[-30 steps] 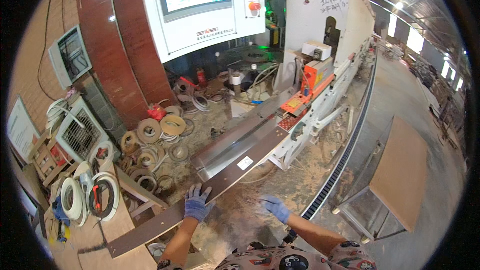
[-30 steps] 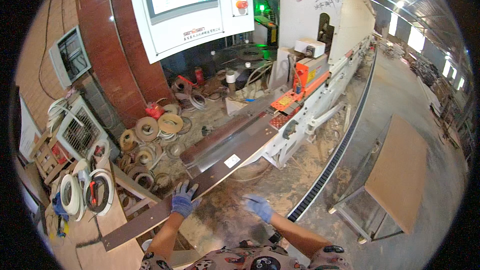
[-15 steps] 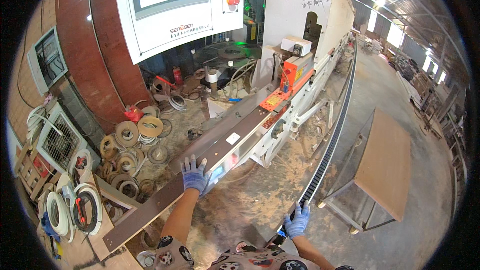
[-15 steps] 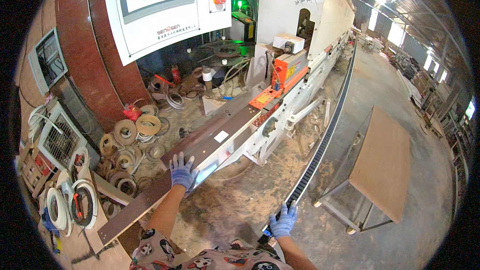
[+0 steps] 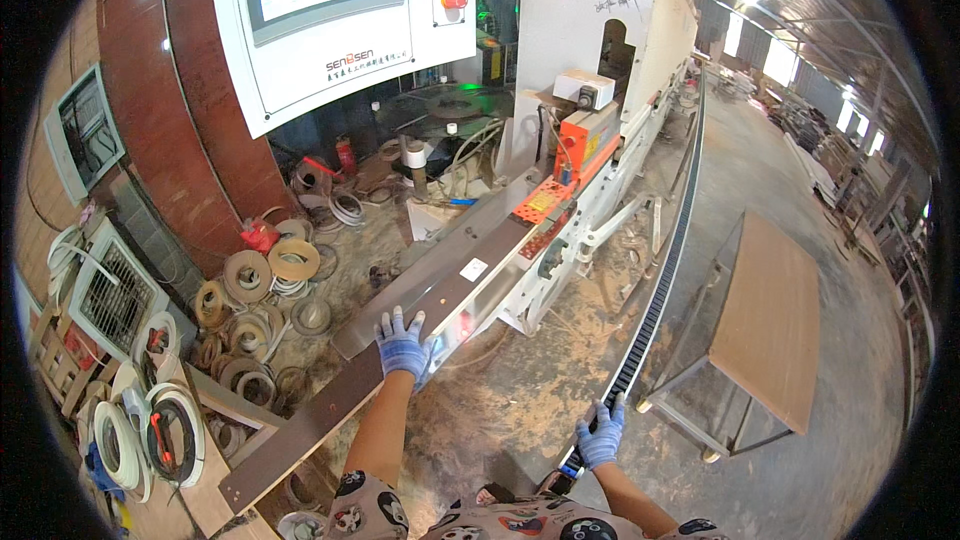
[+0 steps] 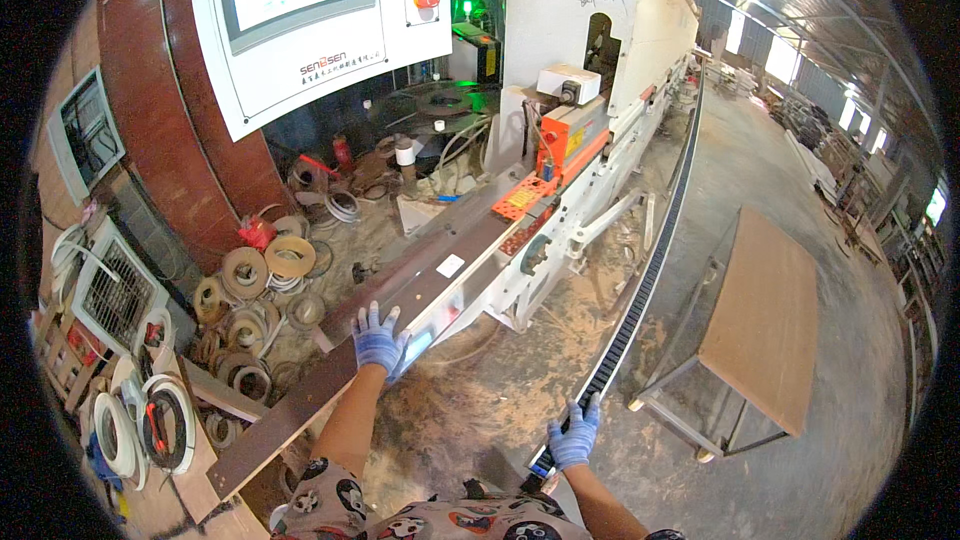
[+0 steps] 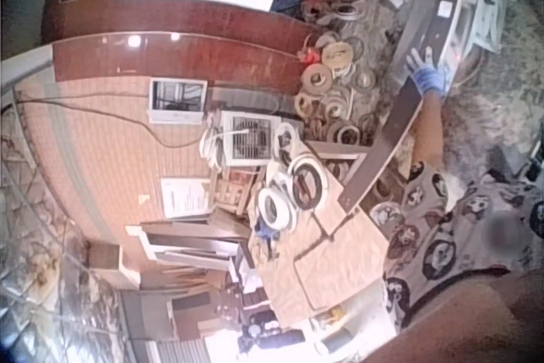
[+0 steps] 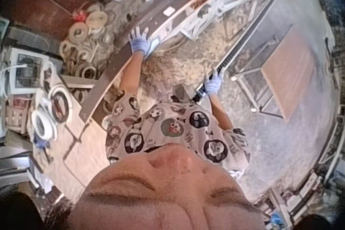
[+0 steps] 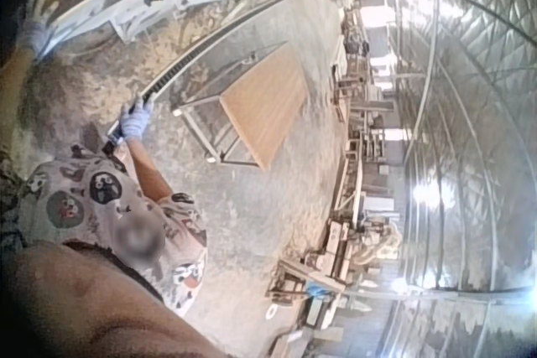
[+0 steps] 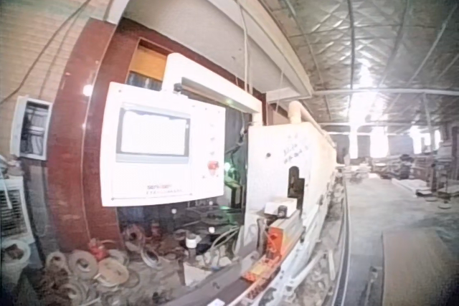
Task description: The person operates a CNC edge banding machine to apply edge trim to wooden planks. They feed planks into the machine, retrieve finished pieces, and stack them on a nearby table.
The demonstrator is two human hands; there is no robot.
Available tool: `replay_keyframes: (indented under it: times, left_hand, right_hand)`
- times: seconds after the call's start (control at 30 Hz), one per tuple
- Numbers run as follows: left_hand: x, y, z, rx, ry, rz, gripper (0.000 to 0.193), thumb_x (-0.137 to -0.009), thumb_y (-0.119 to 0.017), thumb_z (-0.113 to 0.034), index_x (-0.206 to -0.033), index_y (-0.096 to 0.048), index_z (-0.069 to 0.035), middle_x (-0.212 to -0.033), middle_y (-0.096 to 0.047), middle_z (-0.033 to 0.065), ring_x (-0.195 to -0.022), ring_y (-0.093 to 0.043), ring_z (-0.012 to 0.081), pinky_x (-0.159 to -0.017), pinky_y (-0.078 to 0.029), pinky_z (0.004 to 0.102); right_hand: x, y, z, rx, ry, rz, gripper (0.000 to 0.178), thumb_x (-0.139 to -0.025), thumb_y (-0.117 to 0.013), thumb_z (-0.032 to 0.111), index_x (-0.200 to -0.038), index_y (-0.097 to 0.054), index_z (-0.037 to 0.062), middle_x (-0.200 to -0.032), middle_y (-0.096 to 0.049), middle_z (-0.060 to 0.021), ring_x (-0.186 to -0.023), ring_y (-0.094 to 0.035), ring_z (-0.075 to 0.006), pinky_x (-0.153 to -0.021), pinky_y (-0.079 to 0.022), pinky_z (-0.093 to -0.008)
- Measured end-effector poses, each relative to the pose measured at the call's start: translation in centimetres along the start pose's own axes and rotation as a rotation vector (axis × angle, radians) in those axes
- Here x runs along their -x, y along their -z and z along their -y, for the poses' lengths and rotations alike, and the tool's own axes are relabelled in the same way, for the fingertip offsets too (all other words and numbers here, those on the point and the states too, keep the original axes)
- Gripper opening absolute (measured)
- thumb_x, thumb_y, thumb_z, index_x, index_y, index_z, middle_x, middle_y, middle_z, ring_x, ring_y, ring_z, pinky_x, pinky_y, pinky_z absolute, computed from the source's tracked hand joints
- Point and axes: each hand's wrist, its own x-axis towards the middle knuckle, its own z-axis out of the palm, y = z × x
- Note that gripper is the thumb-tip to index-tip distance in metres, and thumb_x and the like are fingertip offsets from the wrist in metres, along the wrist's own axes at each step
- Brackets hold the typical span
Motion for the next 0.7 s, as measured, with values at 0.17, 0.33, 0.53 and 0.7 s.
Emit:
replay_keyframes:
  times: [0.17, 0.33, 0.53, 0.7]
  left_hand:
    - [-0.3, -0.3, -0.1, 0.0, 0.014, 0.041, 0.06, -0.083, -0.059, -0.051, -0.137, -0.047, -0.029, -0.149, -0.029, 0.0149, -0.137, -0.024, 0.0374, -0.114, -0.012, 0.0543]
    - [-0.5, -0.2, -0.3, 0.016, 0.026, 0.058, 0.059, -0.083, -0.058, -0.052, -0.137, -0.047, -0.029, -0.149, -0.03, 0.0149, -0.137, -0.024, 0.0375, -0.114, -0.012, 0.0543]
    - [-0.5, -0.3, -0.3, 0.01, 0.019, 0.037, 0.058, -0.084, -0.058, -0.052, -0.135, -0.049, -0.028, -0.149, -0.031, 0.0143, -0.137, -0.024, 0.0373, -0.115, -0.013, 0.0534]
    - [-0.6, -0.5, -0.4, 0.004, 0.027, 0.046, 0.058, -0.084, -0.057, -0.052, -0.136, -0.049, -0.029, -0.149, -0.03, 0.0146, -0.138, -0.024, 0.0376, -0.115, -0.012, 0.0542]
  right_hand:
    - [-0.1, 0.3, 0.7, -0.012, -0.022, 0.0, 0.055, -0.067, -0.077, 0.019, -0.119, -0.06, 0.01, -0.151, -0.024, -0.0249, -0.135, -0.029, -0.0421, -0.11, -0.03, -0.0432]
    - [-0.1, 0.0, 0.2, -0.013, -0.021, -0.008, 0.055, -0.067, -0.077, 0.02, -0.118, -0.061, 0.0108, -0.151, -0.024, -0.0249, -0.135, -0.03, -0.0421, -0.109, -0.031, -0.0433]
    - [-0.2, 0.0, 0.5, -0.019, -0.032, -0.005, 0.054, -0.067, -0.077, 0.019, -0.118, -0.061, 0.0107, -0.151, -0.024, -0.0247, -0.135, -0.03, -0.0422, -0.109, -0.031, -0.0424]
    - [-0.2, 0.5, 1.2, -0.001, -0.055, 0.008, 0.052, -0.069, -0.077, 0.018, -0.117, -0.061, 0.0087, -0.151, -0.023, -0.0241, -0.135, -0.03, -0.042, -0.109, -0.031, -0.0413]
